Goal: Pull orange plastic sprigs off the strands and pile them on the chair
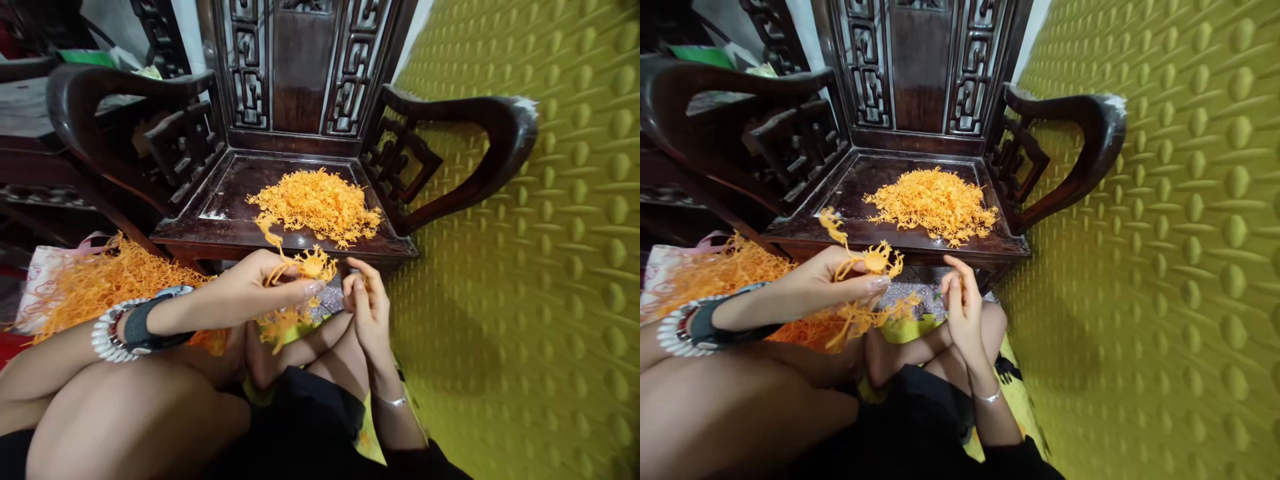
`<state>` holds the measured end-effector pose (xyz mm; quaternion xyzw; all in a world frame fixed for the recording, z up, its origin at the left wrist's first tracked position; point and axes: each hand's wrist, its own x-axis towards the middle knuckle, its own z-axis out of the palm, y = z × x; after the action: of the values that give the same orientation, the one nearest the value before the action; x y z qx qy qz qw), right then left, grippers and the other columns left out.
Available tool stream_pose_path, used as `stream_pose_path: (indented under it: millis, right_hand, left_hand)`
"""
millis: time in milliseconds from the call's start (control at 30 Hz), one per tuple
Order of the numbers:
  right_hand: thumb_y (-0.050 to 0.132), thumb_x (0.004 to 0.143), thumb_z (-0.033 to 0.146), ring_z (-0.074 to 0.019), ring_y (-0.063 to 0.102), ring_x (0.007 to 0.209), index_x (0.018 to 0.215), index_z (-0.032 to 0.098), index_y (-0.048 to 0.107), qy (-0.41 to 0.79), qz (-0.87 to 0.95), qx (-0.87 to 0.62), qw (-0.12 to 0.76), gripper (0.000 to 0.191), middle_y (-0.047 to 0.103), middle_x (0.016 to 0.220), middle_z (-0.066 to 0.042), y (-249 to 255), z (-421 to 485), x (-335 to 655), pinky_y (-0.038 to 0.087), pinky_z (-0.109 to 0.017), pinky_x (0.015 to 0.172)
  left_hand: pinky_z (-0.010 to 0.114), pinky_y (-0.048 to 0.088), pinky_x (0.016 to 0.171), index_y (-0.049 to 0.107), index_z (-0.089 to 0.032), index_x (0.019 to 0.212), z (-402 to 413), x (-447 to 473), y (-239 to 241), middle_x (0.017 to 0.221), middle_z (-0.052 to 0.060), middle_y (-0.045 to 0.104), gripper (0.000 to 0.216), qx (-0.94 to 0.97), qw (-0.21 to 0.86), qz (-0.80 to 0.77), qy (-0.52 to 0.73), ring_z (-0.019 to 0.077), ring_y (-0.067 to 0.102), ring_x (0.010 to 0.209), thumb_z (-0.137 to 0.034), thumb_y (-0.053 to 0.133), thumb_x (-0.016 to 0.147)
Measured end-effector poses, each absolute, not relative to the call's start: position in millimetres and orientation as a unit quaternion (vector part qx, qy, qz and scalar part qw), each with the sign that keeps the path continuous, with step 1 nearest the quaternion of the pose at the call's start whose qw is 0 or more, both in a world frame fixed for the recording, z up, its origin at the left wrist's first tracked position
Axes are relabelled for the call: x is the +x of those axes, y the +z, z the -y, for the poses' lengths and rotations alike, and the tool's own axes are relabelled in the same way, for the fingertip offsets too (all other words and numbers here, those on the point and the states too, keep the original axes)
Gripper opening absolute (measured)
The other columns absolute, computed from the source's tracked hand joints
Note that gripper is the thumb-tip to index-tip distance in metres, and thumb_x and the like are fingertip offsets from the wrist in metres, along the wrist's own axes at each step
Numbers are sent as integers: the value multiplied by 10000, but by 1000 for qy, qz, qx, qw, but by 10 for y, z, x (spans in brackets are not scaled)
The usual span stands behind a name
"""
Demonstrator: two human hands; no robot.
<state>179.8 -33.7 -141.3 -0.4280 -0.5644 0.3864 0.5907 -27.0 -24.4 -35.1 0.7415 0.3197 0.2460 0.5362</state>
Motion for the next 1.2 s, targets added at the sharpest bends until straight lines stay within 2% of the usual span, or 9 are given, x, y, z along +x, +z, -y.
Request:
stream_pose_path:
  millis: [100, 267, 367, 467, 600, 767, 900, 1133, 1200]
  right_hand:
    - [409, 940, 307, -75, 309, 499, 836, 200, 626, 422, 598, -354, 582, 263, 379, 673, 28, -1145, 280, 1706, 243, -241, 467]
    - [542, 860, 448, -94, 359, 603, 829, 203, 514, 376, 706, -325, 504, 248, 407, 701, 31, -911, 265, 1509, 297, -240, 537]
    - [568, 860, 391, -76, 315, 559, 711, 192, 444, 386, 749, -328, 426, 278, 366, 622, 55, -827, 243, 1462, 251, -230, 505]
    - [518, 902, 330, -63, 295, 514, 607, 173, 440, 401, 763, -315, 396, 344, 346, 558, 57, -774, 237, 1457, 235, -229, 481]
    - [454, 937, 331, -58, 258, 458, 550, 173, 434, 410, 726, -291, 469, 419, 333, 504, 56, -767, 291, 1461, 236, -227, 442]
    - [440, 942, 391, -65, 237, 433, 500, 186, 297, 339, 678, -321, 567, 508, 286, 482, 43, -862, 454, 1472, 226, -256, 434]
    - [418, 941, 449, -89, 271, 431, 500, 195, 283, 283, 623, -358, 635, 527, 287, 475, 27, -921, 528, 1434, 228, -278, 429]
    - [437, 921, 495, -115, 333, 435, 550, 224, 404, 350, 430, -406, 726, 461, 355, 498, 20, -830, 472, 1228, 259, -289, 405]
    - [417, 922, 510, -126, 386, 446, 588, 226, 459, 351, 439, -410, 718, 440, 389, 514, 15, -802, 451, 1265, 288, -290, 403]
  left_hand:
    - [184, 288, 505, 459, -145, 619, 215, -297, -392, 583, -56, 368, 343, 739, 538, -326, 241, 57, 310, 538, -345, 530, 889]
    - [193, 271, 499, 444, -152, 629, 192, -296, -453, 592, -58, 362, 317, 747, 542, -326, 207, 61, 305, 535, -349, 514, 867]
    - [194, 253, 502, 414, -150, 598, 167, -308, -494, 587, -57, 340, 283, 764, 526, -334, 167, 61, 295, 544, -266, 496, 843]
    - [198, 253, 496, 463, -142, 594, 130, -332, -537, 565, -57, 349, 307, 760, 536, -335, 152, 62, 291, 530, -310, 529, 842]
    - [199, 309, 528, 555, -136, 657, 102, -345, -552, 581, -41, 445, 339, 764, 568, -272, 137, 71, 373, 540, -388, 525, 883]
    - [193, 376, 620, 515, -148, 749, 166, -313, -447, 719, -19, 490, 302, 768, 592, -214, 116, 87, 440, 665, -362, 435, 946]
    - [187, 350, 582, 487, -156, 739, 240, -283, -316, 689, -32, 446, 287, 769, 592, -202, 128, 77, 391, 631, -336, 430, 955]
    - [212, 365, 598, 447, -166, 740, 212, -158, -266, 718, -19, 447, 311, 731, 623, -224, 165, 89, 416, 646, -373, 390, 966]
    - [213, 363, 616, 462, -165, 757, 192, -116, -279, 736, -20, 450, 290, 726, 628, -219, 176, 87, 419, 661, -357, 399, 965]
